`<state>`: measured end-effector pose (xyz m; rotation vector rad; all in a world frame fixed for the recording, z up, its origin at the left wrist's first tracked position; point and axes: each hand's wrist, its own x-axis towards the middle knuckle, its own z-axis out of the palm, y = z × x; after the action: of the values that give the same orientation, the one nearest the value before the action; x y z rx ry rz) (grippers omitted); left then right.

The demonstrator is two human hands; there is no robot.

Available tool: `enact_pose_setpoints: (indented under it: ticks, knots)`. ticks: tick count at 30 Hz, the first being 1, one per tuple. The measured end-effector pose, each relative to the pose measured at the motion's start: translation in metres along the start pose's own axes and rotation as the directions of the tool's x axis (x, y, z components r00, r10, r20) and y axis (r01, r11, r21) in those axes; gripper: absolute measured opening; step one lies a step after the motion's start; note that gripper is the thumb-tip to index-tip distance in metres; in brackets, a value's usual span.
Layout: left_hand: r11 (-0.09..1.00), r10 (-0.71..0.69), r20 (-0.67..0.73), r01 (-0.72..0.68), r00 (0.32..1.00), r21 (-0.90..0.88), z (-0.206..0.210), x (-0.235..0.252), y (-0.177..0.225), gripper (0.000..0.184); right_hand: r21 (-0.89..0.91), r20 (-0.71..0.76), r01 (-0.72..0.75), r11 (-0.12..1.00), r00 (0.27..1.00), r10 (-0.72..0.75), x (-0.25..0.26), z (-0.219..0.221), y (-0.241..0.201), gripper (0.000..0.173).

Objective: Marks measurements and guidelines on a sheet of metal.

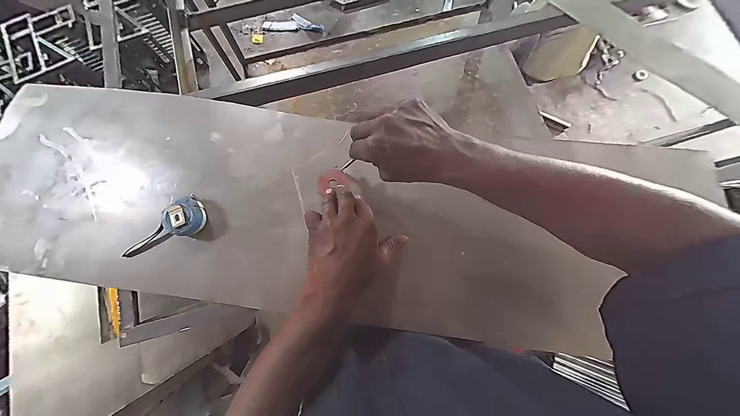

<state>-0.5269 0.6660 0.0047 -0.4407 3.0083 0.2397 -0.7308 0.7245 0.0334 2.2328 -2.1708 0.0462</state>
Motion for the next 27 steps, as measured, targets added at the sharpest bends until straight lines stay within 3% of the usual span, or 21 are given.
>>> enact_pose_setpoints:
  ticks: [5, 8, 11, 13, 18, 22, 27]
  knots:
    - [0.999, 0.037, -0.035, -0.037, 0.999, 0.001, 0.003, 0.001, -0.002, 0.096, 0.009, -0.033, -0.053, 0.999, 0.998, 0.054, -0.022, 0.003, -0.023, 0.011]
    - [0.999, 0.043, -0.019, -0.043, 0.999, 0.013, 0.001, -0.001, -0.003, 0.097, 0.073, -0.022, -0.163, 0.984, 0.986, 0.165, -0.035, -0.005, -0.024, 0.010]
    - [0.998, 0.050, -0.040, -0.048, 0.998, 0.043, -0.003, -0.007, -0.006, 0.097, 0.099, -0.141, -0.316, 0.944, 0.934, 0.328, -0.058, -0.024, -0.015, 0.017]
    - [0.997, 0.054, -0.069, -0.051, 0.996, 0.053, -0.002, -0.017, -0.007, 0.090, 0.132, -0.184, -0.329, 0.935, 0.919, 0.349, -0.078, -0.029, -0.012, 0.019]
    - [0.994, 0.084, -0.200, -0.096, 0.976, -0.053, 0.004, -0.032, -0.023, 0.053, 0.237, -0.021, -0.481, 0.844, 0.866, 0.499, -0.098, -0.036, -0.030, 0.017]
    - [0.988, 0.122, -0.282, -0.145, 0.952, -0.060, 0.004, -0.038, -0.038, 0.036, 0.325, 0.095, -0.535, 0.780, 0.839, 0.536, -0.091, -0.034, -0.038, 0.015]
    - [0.990, 0.065, -0.345, -0.104, 0.936, -0.096, 0.006, -0.051, -0.059, 0.033, 0.376, 0.168, -0.546, 0.749, 0.835, 0.524, -0.087, -0.031, -0.041, 0.017]
